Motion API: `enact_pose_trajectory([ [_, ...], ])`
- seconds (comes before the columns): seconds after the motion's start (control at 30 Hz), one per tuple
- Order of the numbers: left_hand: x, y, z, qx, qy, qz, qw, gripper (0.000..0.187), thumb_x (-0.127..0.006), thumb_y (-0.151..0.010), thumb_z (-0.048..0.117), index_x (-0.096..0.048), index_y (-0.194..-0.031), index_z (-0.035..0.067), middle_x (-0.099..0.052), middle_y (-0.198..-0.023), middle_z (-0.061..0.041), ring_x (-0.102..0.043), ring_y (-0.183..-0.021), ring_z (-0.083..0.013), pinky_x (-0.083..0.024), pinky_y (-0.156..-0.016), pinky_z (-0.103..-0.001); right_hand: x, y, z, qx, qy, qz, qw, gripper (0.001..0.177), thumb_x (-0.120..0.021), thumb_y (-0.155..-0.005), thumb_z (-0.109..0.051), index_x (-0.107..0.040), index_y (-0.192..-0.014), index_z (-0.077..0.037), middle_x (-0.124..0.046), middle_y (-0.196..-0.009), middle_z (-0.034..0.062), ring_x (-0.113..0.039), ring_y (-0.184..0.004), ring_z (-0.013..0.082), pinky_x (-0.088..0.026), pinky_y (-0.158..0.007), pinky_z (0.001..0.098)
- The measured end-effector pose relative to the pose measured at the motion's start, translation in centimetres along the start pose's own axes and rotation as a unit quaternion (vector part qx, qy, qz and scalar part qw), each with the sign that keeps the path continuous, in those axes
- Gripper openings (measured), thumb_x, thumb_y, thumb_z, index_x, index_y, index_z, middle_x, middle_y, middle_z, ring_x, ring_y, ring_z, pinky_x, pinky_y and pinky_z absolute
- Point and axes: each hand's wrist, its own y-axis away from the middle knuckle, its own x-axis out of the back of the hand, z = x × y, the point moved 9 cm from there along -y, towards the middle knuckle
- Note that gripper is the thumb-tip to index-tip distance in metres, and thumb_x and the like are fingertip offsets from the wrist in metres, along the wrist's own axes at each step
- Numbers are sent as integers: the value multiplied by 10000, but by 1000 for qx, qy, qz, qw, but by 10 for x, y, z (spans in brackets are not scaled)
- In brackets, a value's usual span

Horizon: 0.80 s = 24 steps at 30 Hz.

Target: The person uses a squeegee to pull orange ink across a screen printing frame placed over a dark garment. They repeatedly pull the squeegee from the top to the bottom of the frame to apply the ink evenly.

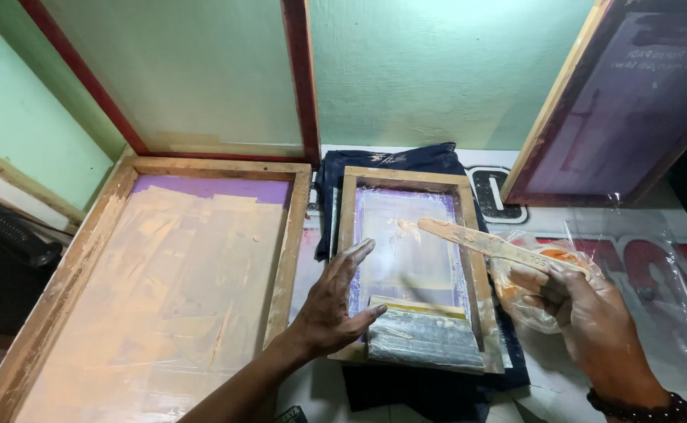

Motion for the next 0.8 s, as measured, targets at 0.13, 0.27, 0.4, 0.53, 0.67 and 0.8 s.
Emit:
enact_pose_trajectory([
  [0.13, -1, 0, -1, -8, -5, 1, 1000, 915, -807, -821, 161, -284, -1567, 73, -429, -1566, -244, -464, -1433, -415, -386, -1173, -533, 0, -7, 12, 18, -34, -26, 999, 383, -356, -1116, -110, -593, -1332, 99, -696, -1109, 304, -667, -973, 356, -522, -853, 406],
  [0.27, -3, 0, -3, -11, -11, 3, 1000, 911, -810, -830, 174, -284, -1567, 72, -431, -1563, -236, -463, -1436, -408, -392, -1170, -539, -2, -10, 15, 97, 228, -23, 969, 343, -499, -1086, -231, -711, -1123, 36, -754, -958, 227, -683, -851, 305, -534, -719, 392],
  [0.4, -5, 2, -6, -20, -19, 5, 1000, 909, -805, -829, 176, -288, -1569, 62, -443, -1558, -233, -467, -1430, -402, -386, -1174, -522, -41, -15, 17, 370, 331, -125, 859, 324, -640, -918, -113, -722, -1226, -56, -793, -1013, 202, -751, -556, 181, -650, -376, 246],
  [0.53, -5, 4, -7, -11, -17, 1, 1000, 935, -827, -804, 148, -283, -1559, 55, -437, -1556, -221, -464, -1433, -404, -403, -1169, -544, -75, 12, 16, 605, 391, -132, 681, 327, -673, -938, -180, -707, -1251, -91, -794, -1017, 117, -773, -811, 248, -595, -602, 384],
  [0.67, -5, 4, -9, -7, -21, 1, 1000, 929, -822, -808, 168, -285, -1557, 44, -438, -1552, -225, -466, -1426, -401, -387, -1180, -537, -95, 6, 43, 645, 459, -195, 579, 386, -672, -918, -144, -660, -1290, -41, -745, -1172, 167, -743, -949, 304, -612, -792, 408],
  [0.8, -6, 3, -12, -2, -16, -3, 1000, 928, -818, -812, 160, -283, -1561, 50, -428, -1565, -225, -459, -1437, -394, -385, -1180, -533, -105, -6, 66, 683, 539, -190, 455, 481, -684, -910, -139, -593, -1381, -105, -736, -1236, 111, -747, -1016, 270, -624, -811, 394],
])
